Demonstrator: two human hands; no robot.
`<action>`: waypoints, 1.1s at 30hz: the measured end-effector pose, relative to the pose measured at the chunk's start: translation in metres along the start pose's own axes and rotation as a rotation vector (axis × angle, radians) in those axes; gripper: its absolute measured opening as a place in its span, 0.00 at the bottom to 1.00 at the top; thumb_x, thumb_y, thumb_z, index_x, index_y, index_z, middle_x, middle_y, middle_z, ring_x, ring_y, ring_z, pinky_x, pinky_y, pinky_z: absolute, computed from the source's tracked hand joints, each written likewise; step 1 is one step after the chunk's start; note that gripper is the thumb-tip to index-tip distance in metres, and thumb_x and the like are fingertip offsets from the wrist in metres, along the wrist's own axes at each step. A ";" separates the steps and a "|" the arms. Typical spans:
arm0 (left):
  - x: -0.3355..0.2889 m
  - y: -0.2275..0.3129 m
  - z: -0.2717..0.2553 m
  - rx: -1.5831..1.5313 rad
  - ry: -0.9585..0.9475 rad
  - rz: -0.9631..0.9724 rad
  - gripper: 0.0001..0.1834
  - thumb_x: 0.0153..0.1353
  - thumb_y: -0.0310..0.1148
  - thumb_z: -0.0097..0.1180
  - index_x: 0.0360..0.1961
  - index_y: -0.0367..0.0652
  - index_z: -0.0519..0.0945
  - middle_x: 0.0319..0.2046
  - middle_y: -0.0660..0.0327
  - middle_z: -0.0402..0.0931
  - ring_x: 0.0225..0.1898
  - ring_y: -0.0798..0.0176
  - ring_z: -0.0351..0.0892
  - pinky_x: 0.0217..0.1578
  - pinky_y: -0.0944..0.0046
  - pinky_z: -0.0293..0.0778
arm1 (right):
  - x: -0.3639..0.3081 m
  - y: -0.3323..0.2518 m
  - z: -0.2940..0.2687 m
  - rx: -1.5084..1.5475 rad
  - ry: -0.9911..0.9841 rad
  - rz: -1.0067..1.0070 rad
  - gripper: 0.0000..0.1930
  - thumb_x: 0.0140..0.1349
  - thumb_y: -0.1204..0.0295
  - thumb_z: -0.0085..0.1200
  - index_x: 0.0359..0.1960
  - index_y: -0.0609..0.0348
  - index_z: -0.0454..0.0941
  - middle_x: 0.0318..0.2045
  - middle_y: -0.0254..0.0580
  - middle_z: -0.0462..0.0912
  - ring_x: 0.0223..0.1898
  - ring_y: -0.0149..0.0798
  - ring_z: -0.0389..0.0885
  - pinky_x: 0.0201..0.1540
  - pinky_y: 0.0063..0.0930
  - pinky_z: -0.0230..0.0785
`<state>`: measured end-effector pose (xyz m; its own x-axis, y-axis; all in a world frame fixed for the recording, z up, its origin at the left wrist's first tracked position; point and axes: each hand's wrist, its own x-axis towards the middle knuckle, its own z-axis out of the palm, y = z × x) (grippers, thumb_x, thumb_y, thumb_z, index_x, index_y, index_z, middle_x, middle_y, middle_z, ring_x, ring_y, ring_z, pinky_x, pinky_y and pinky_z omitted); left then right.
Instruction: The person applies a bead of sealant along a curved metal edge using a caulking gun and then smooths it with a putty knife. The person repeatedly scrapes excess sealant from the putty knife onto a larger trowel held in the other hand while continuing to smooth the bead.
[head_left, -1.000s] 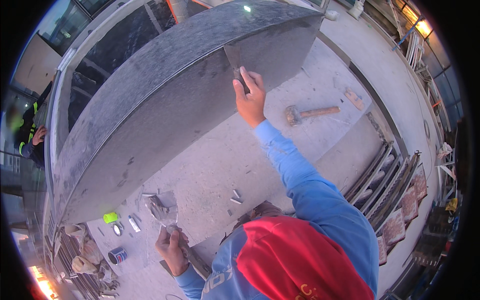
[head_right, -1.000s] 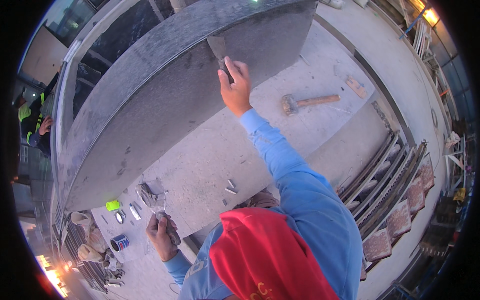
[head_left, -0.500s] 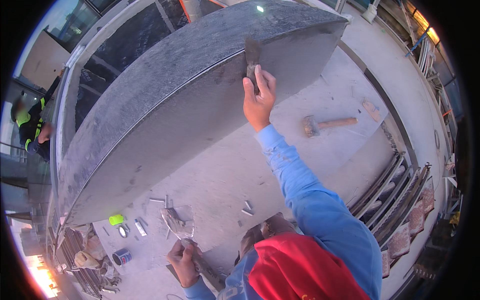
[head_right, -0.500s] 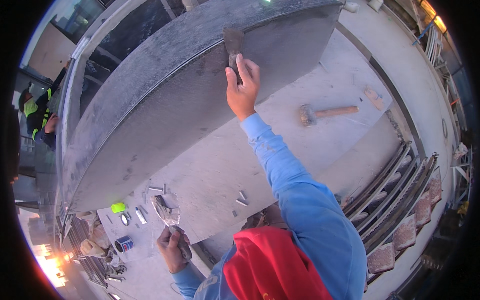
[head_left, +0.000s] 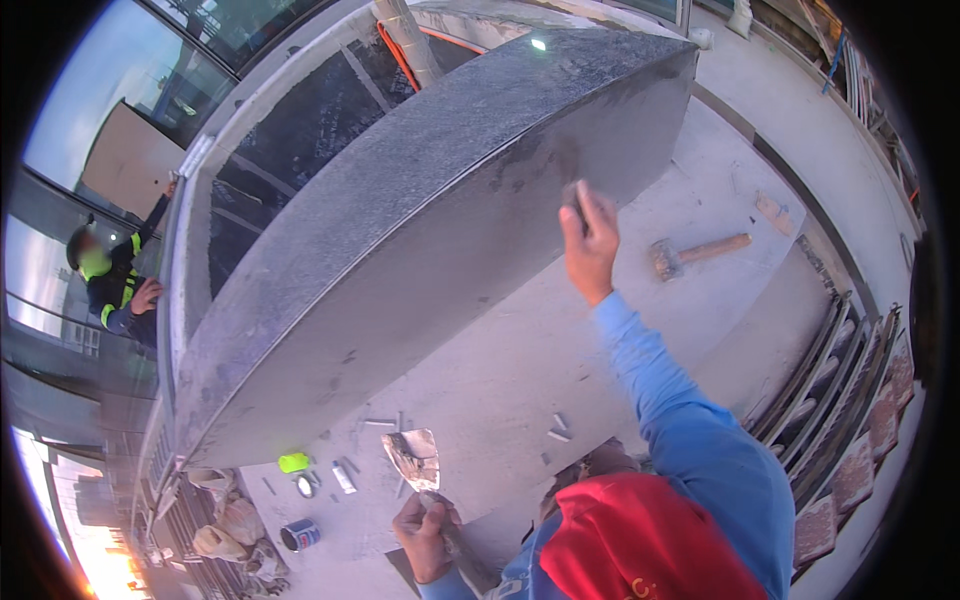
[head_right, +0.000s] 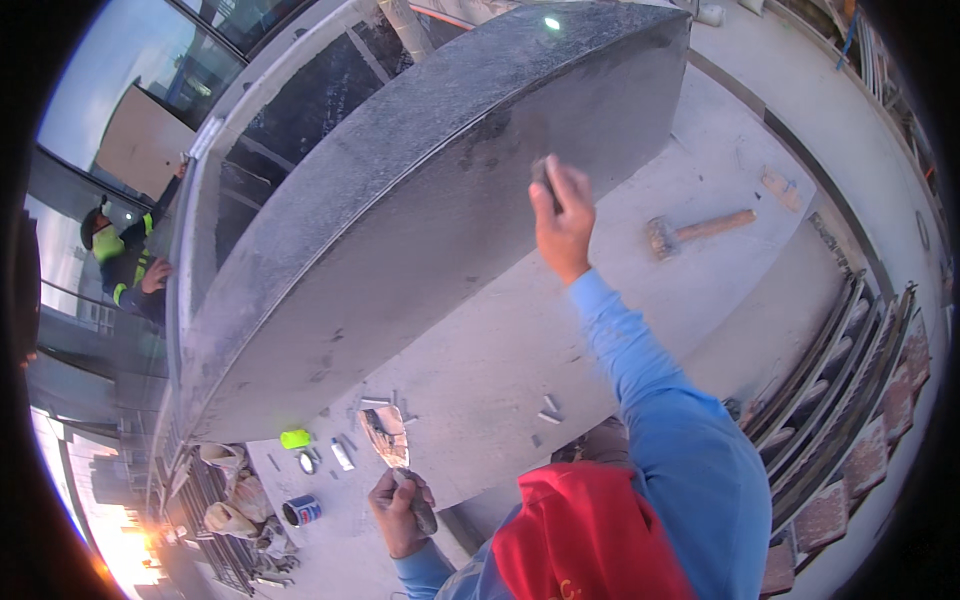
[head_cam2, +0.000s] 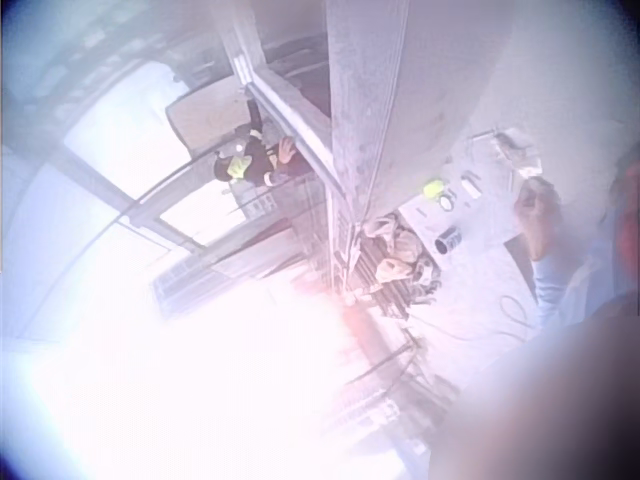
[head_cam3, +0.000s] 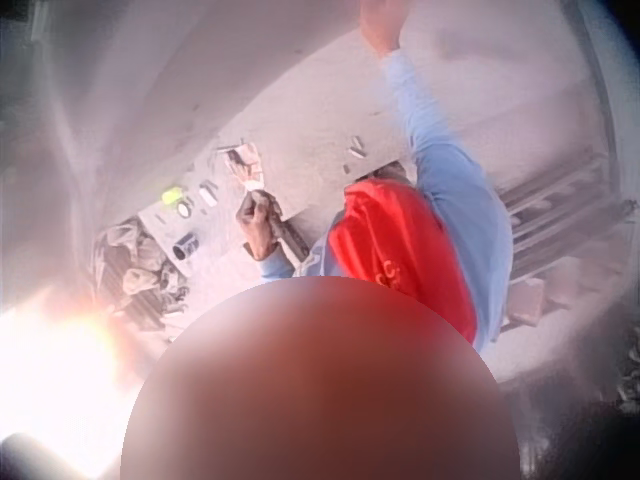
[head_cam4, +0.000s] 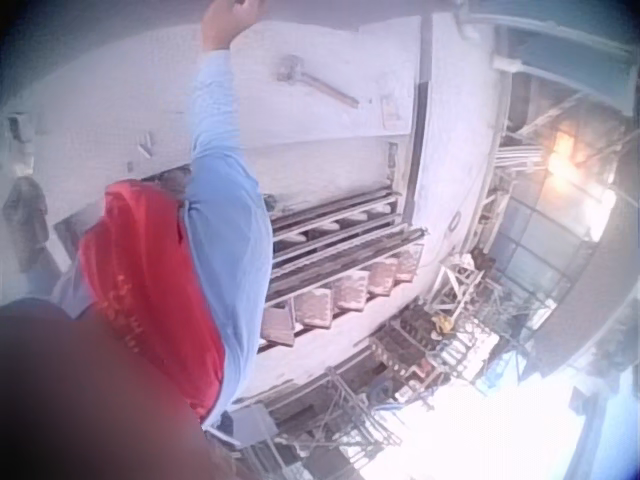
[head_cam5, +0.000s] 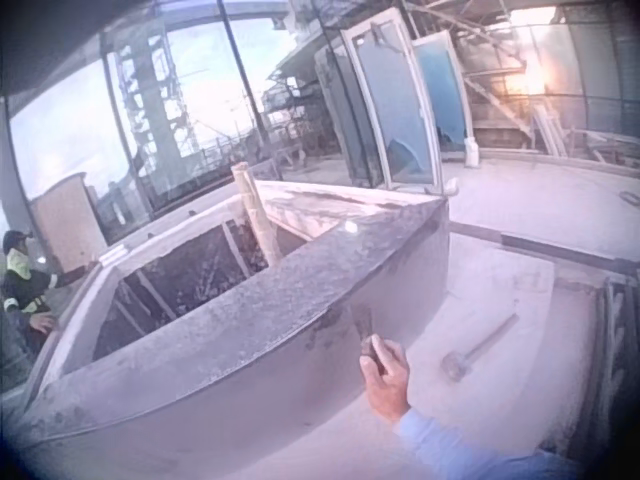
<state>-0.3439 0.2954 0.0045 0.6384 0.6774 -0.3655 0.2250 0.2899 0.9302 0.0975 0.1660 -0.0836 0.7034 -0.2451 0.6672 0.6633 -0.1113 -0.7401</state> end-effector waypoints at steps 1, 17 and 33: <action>-0.001 -0.001 -0.005 -0.012 -0.013 0.023 0.09 0.61 0.29 0.61 0.35 0.30 0.81 0.21 0.57 0.79 0.20 0.66 0.77 0.24 0.67 0.72 | 0.009 0.000 0.007 0.026 0.033 -0.011 0.20 0.66 0.73 0.64 0.60 0.63 0.81 0.51 0.48 0.80 0.51 0.44 0.80 0.53 0.36 0.75; -0.001 0.006 -0.048 -0.059 -0.077 0.245 0.21 0.68 0.40 0.62 0.51 0.32 0.76 0.32 0.57 0.80 0.23 0.66 0.79 0.23 0.68 0.71 | -0.063 -0.098 -0.042 -0.046 -0.311 0.076 0.20 0.66 0.74 0.62 0.59 0.62 0.82 0.45 0.44 0.82 0.45 0.40 0.82 0.49 0.31 0.74; 0.053 0.055 0.090 0.484 -0.010 0.360 0.14 0.63 0.35 0.65 0.36 0.32 0.83 0.19 0.62 0.76 0.22 0.72 0.74 0.25 0.66 0.69 | 0.042 -0.188 -0.096 0.049 -1.083 -0.326 0.15 0.60 0.78 0.66 0.49 0.62 0.87 0.40 0.44 0.86 0.34 0.41 0.85 0.38 0.30 0.76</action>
<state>-0.2312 0.2869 0.0391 0.7429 0.6689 -0.0268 0.3018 -0.2990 0.9053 -0.0220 0.0842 0.0754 0.3303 0.7542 0.5675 0.8482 0.0266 -0.5290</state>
